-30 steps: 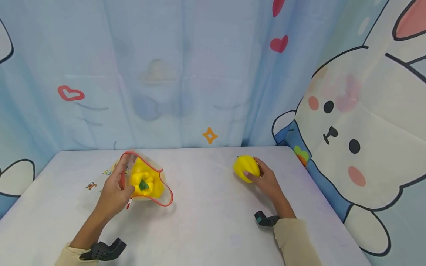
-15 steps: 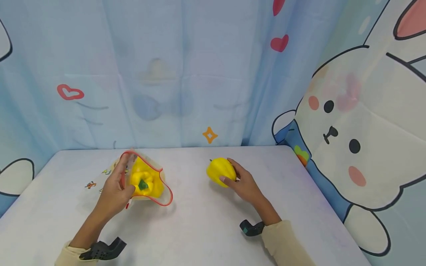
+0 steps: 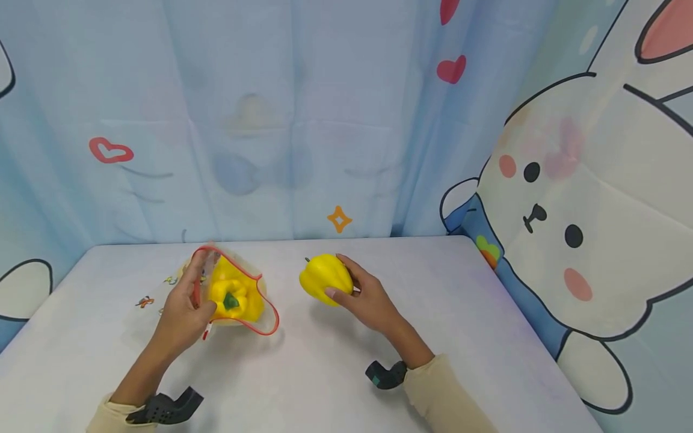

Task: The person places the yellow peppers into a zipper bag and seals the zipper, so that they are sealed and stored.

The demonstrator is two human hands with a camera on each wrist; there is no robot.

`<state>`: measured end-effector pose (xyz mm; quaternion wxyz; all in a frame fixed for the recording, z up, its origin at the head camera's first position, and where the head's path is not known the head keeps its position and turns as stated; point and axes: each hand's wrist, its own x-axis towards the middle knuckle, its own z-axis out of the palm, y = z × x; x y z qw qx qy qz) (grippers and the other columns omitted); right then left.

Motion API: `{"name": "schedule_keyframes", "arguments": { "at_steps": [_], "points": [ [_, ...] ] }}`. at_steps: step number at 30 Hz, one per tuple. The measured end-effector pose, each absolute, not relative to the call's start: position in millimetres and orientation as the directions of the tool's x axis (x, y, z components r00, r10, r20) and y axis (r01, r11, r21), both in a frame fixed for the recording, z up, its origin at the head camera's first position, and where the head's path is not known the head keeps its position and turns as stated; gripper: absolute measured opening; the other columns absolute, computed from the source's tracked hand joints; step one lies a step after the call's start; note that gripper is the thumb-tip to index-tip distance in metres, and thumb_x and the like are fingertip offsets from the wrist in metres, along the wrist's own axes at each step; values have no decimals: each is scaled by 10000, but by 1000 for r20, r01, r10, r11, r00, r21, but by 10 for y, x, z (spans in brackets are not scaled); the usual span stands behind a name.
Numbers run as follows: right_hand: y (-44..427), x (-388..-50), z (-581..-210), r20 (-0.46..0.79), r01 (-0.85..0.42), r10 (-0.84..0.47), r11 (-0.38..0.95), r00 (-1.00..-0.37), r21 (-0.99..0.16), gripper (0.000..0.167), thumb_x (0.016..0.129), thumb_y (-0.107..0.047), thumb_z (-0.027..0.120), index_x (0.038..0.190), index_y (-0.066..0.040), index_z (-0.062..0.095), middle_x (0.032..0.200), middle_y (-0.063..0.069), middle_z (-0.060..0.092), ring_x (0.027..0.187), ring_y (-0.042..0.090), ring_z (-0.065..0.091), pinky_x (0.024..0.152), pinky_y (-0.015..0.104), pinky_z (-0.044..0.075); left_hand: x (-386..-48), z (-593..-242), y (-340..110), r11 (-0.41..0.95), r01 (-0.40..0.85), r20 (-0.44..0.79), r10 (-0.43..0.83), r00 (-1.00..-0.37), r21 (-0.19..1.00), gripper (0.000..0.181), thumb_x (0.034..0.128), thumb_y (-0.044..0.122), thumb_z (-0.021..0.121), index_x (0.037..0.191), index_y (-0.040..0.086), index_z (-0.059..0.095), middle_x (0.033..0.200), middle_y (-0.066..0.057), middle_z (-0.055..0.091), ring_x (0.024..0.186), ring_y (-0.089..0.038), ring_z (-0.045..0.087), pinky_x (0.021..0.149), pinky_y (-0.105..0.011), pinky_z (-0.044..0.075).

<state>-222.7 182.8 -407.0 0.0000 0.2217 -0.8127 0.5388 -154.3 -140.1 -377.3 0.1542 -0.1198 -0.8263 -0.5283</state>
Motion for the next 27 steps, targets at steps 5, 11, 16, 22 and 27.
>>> {"name": "schedule_keyframes", "arguments": {
  "at_steps": [5,11,16,22,27],
  "points": [
    [1743,-2177,-4025,242,-357,-384,264,-891,-896,698,913,-219,681,1509,-86,341,1363,142,492,1149,304,548,854,291,534,-1548,-3784,-1400,394,355,371,38,-928,848,903,765,-159,488,1565,117,173,1604,21,161,710,-221,380,405,-251,318],
    [1587,-2085,-3951,246,-370,-445,217,-861,-903,689,911,-188,682,1507,-97,349,1366,118,493,1137,296,553,864,297,530,-1559,-3801,-1402,380,371,380,53,-923,847,903,760,-167,475,1564,105,165,1605,19,157,1109,-211,392,416,-264,331],
    [1440,-2007,-3924,245,-388,-494,210,-834,-897,685,905,-156,688,1505,-119,360,1400,91,475,1125,275,555,875,308,527,-1559,-3797,-1402,389,378,389,53,-919,840,912,759,-166,481,1565,133,176,1602,20,168,694,-220,359,398,-255,325],
    [1272,-1919,-3896,245,-423,-543,230,-803,-876,678,902,-191,695,1499,-145,378,1437,49,460,1139,221,554,907,312,510,-1552,-3798,-1403,391,392,401,62,-914,833,916,757,-166,484,1566,134,175,1603,7,163,709,-203,374,392,-255,325],
    [1146,-1889,-3895,241,-380,-553,149,-797,-913,668,892,-152,704,1471,-120,374,1394,89,476,1167,245,539,892,326,520,-1559,-3807,-1405,395,399,406,69,-911,828,912,762,-164,481,1566,144,180,1602,2,169,481,-149,259,381,-246,300]
  ]
}}
